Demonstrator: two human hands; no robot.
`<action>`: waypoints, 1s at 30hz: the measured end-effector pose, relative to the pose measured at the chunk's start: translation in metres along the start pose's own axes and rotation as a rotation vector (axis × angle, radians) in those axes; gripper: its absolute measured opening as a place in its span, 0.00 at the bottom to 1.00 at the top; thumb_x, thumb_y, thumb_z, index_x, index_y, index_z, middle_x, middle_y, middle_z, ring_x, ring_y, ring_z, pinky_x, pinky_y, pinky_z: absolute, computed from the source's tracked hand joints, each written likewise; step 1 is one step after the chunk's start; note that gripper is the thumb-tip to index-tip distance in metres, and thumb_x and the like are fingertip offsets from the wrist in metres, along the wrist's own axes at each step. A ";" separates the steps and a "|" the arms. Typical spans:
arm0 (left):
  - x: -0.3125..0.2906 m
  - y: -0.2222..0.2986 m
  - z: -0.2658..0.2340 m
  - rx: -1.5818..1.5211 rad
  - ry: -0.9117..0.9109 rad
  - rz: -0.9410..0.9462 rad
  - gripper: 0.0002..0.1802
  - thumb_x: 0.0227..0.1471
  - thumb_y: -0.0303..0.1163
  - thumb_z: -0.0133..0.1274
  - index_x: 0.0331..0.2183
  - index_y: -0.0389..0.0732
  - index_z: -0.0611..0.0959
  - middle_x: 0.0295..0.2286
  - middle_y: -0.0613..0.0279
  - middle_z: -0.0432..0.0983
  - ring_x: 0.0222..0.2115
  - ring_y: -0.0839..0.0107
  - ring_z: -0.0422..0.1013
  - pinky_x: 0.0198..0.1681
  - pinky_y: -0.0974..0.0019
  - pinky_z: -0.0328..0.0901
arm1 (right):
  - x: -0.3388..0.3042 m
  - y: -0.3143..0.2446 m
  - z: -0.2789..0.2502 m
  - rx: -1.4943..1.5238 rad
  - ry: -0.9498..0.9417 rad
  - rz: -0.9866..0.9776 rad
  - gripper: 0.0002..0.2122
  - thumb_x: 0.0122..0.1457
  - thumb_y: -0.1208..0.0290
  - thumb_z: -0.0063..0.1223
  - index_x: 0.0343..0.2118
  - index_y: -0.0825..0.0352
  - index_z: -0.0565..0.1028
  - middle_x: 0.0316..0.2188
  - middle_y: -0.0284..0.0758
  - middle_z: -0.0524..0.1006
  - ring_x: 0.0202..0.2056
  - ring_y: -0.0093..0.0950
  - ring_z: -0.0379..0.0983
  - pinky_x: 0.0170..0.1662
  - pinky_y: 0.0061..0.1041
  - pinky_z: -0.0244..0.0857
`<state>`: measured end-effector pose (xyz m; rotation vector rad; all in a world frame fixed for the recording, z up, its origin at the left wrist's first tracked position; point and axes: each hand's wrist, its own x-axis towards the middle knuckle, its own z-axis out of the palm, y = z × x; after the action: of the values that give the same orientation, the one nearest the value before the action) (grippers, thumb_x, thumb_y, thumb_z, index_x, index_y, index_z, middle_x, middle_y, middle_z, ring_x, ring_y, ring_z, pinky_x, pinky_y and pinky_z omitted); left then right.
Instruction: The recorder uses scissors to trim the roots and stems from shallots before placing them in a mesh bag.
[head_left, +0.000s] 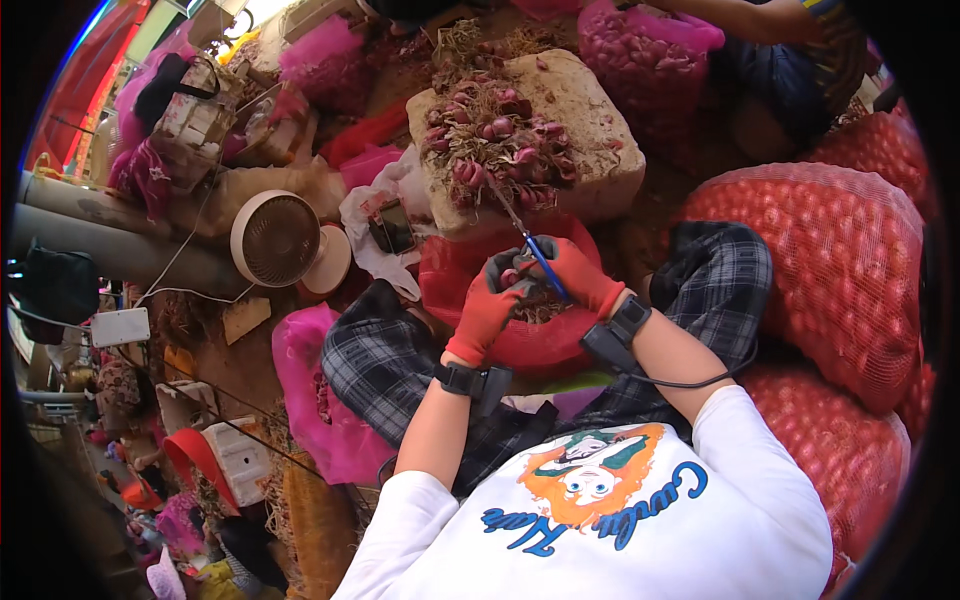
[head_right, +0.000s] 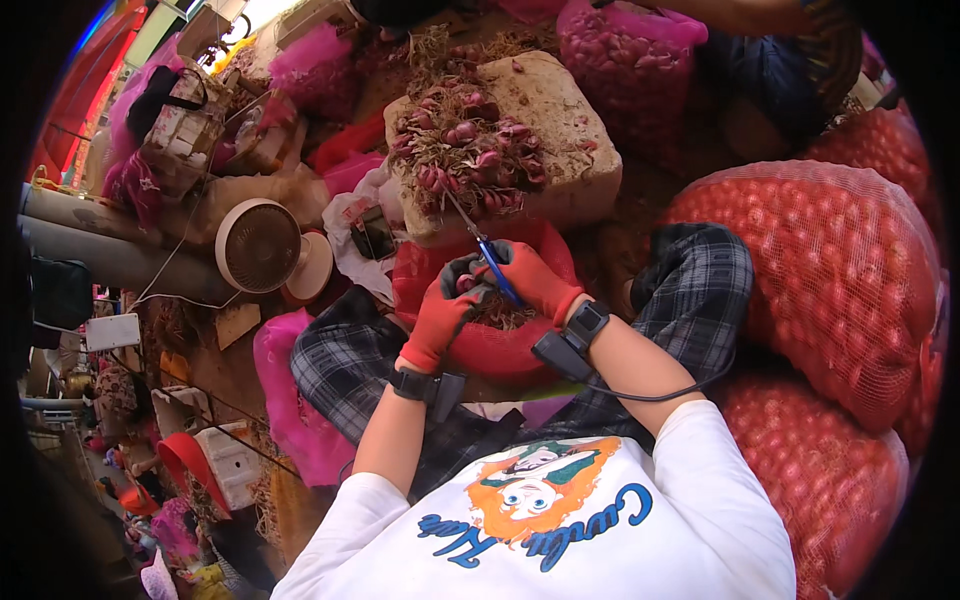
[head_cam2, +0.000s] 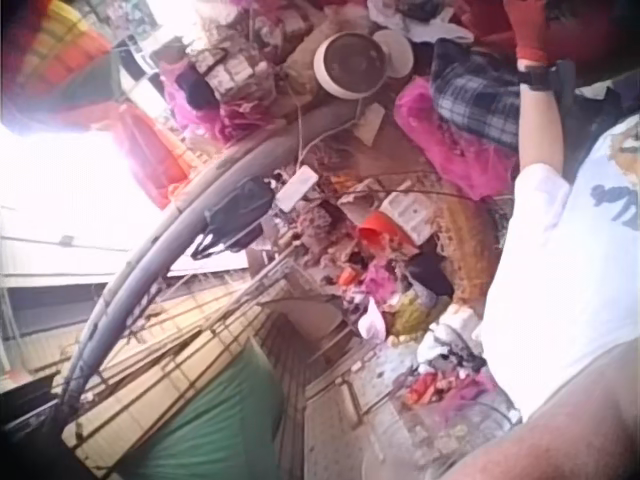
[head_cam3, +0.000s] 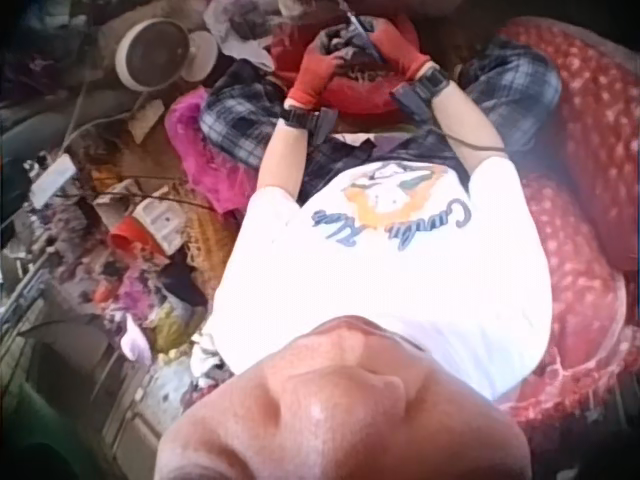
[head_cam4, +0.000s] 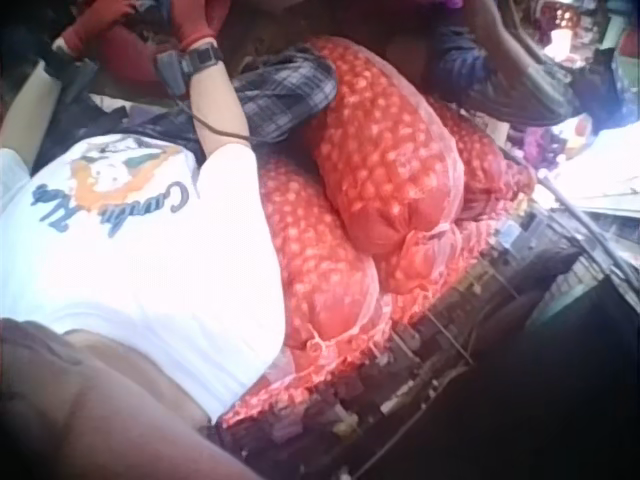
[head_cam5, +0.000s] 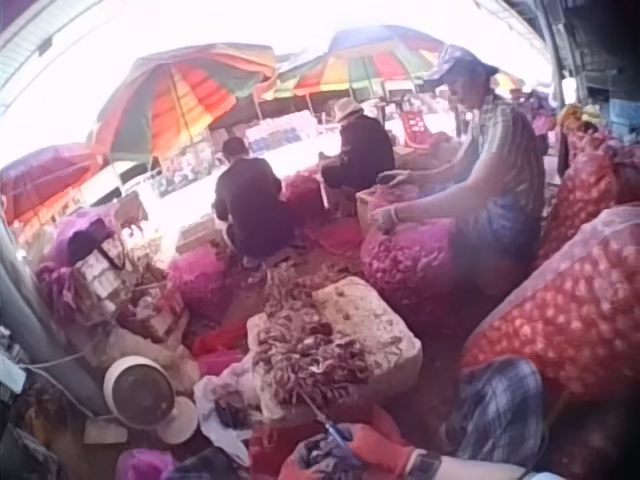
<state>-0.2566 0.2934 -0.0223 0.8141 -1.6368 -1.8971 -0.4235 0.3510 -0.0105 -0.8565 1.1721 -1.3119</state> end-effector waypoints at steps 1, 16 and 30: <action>-0.002 -0.004 0.001 -0.154 -0.025 -0.088 0.24 0.47 0.25 0.52 0.48 0.36 0.69 0.39 0.62 0.70 0.39 0.71 0.69 0.43 0.70 0.65 | -0.004 0.005 -0.002 0.023 -0.015 -0.031 0.11 0.53 0.68 0.55 0.36 0.69 0.74 0.28 0.29 0.76 0.29 0.18 0.72 0.32 0.19 0.66; -0.026 -0.041 0.018 -1.076 -0.030 -0.532 0.17 0.55 0.39 0.47 0.46 0.43 0.70 0.36 0.64 0.74 0.36 0.69 0.72 0.41 0.68 0.66 | -0.046 0.022 0.006 -0.574 0.198 -0.062 0.21 0.46 0.61 0.61 0.39 0.70 0.72 0.26 0.38 0.77 0.23 0.26 0.74 0.26 0.28 0.67; -0.021 -0.022 0.035 -0.807 0.038 -0.350 0.14 0.58 0.43 0.42 0.41 0.47 0.73 0.32 0.68 0.71 0.27 0.76 0.68 0.27 0.76 0.64 | -0.031 0.031 -0.004 0.042 0.134 0.154 0.14 0.52 0.66 0.55 0.37 0.70 0.70 0.23 0.35 0.74 0.21 0.21 0.72 0.22 0.22 0.67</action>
<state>-0.2667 0.3356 -0.0386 0.7878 -0.5943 -2.4739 -0.4156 0.3852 -0.0363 -0.6429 1.2846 -1.2773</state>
